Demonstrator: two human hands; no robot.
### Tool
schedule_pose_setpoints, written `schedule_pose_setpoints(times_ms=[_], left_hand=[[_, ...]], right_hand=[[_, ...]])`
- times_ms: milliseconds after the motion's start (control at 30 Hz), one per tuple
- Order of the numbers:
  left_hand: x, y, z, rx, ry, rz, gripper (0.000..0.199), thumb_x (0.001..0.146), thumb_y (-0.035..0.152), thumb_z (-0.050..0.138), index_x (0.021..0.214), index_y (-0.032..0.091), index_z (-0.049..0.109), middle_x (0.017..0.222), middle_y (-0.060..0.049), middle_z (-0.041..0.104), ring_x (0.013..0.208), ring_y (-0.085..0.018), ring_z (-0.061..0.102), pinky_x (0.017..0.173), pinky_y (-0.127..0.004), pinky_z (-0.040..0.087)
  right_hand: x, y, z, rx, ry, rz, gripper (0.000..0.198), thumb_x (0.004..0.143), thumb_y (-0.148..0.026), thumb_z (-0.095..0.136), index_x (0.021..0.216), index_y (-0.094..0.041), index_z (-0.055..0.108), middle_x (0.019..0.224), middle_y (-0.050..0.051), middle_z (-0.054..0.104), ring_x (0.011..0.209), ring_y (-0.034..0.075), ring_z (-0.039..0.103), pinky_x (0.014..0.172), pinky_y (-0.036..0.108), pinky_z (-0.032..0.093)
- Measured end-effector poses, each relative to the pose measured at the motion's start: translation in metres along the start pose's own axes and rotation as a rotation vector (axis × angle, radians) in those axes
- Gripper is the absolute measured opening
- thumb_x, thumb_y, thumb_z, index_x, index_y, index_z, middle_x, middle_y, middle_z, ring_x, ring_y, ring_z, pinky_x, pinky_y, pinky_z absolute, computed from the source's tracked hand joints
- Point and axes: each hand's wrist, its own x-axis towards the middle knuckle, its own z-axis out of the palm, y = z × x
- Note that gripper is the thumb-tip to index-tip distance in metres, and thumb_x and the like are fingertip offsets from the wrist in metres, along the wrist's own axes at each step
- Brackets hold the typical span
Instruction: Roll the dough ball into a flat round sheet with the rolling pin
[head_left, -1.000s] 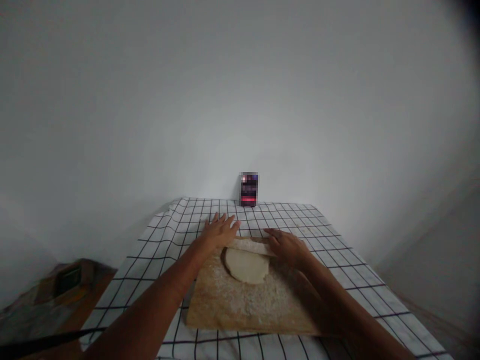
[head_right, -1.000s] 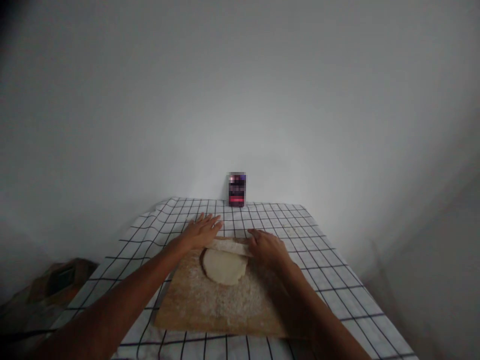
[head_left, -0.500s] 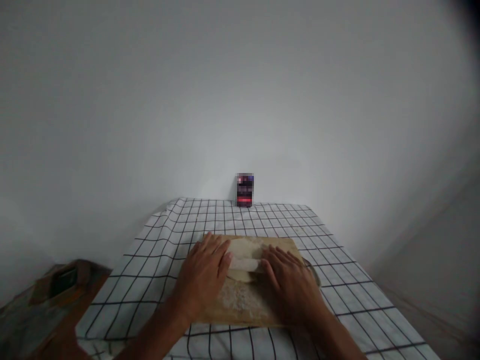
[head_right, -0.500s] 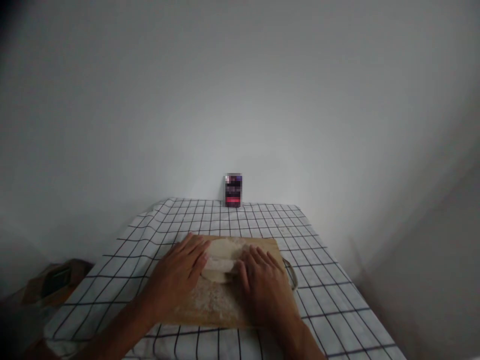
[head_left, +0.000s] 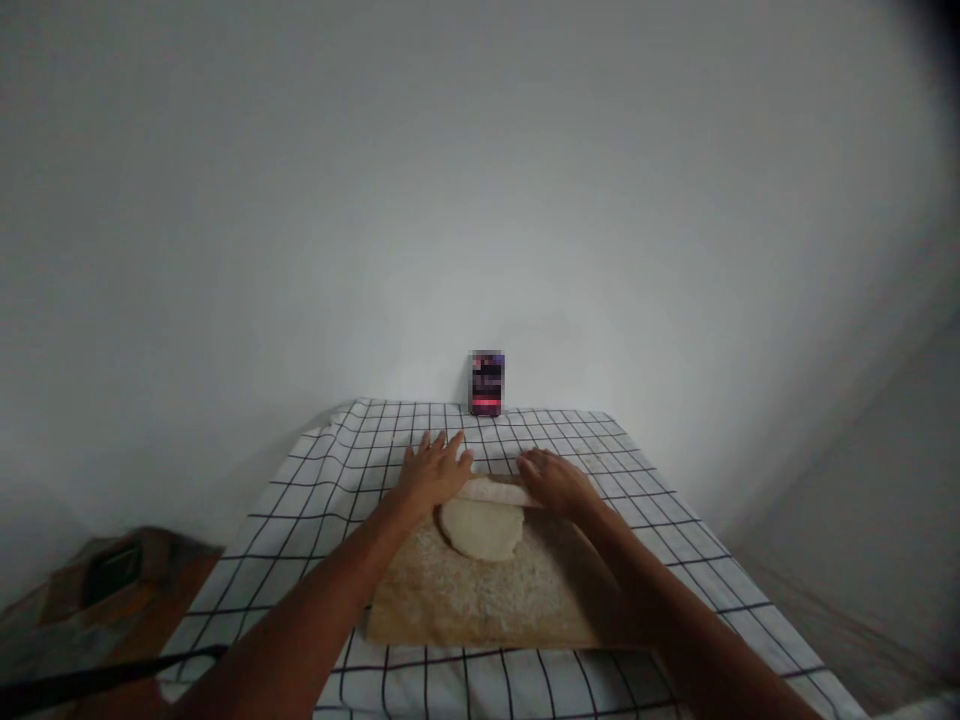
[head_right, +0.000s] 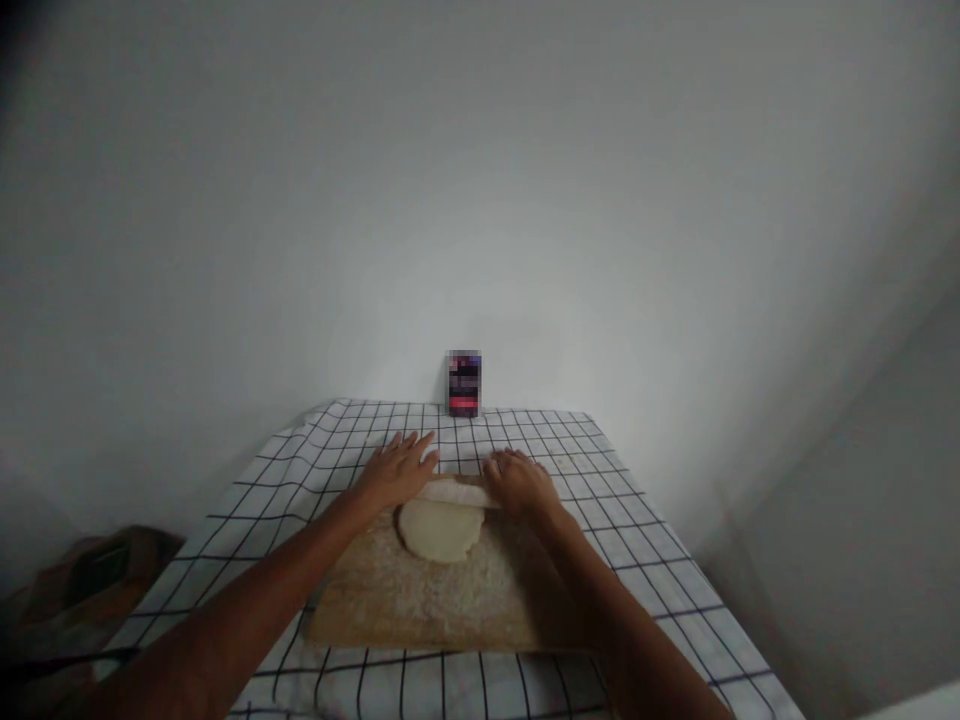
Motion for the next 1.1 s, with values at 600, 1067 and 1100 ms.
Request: schedule_pose_setpoints(times_ms=[600, 1067, 1100], left_hand=[[-0.13, 0.011, -0.002, -0.105, 0.22, 0.168, 0.049, 0.11, 0.042, 0.041, 0.155, 0.029, 0.056, 0.16, -0.005, 0.059, 0.149, -0.029, 0.054, 0.133, -0.061, 0.029], [-0.014, 0.015, 0.014, -0.082, 0.249, 0.079, 0.037, 0.107, 0.037, 0.049, 0.13, 0.022, 0.074, 0.126, -0.012, 0.081, 0.126, -0.035, 0.069, 0.125, -0.072, 0.027], [-0.006, 0.014, 0.015, -0.078, 0.223, 0.056, 0.037, 0.106, 0.038, 0.05, 0.128, 0.022, 0.074, 0.127, -0.012, 0.08, 0.126, -0.036, 0.069, 0.122, -0.074, 0.029]], right_hand=[[-0.137, -0.032, 0.041, -0.007, 0.2, -0.016, 0.057, 0.111, -0.045, 0.033, 0.163, -0.026, 0.048, 0.171, 0.008, 0.04, 0.161, 0.032, 0.033, 0.132, 0.06, 0.03], [-0.013, 0.006, 0.014, 0.046, 0.13, 0.07, 0.055, 0.114, -0.042, 0.026, 0.138, -0.02, 0.071, 0.15, 0.016, 0.067, 0.148, 0.029, 0.055, 0.12, 0.051, 0.045], [-0.002, 0.011, 0.013, 0.042, 0.117, 0.041, 0.054, 0.114, -0.042, 0.028, 0.136, -0.02, 0.072, 0.147, 0.015, 0.069, 0.146, 0.029, 0.057, 0.119, 0.049, 0.046]])
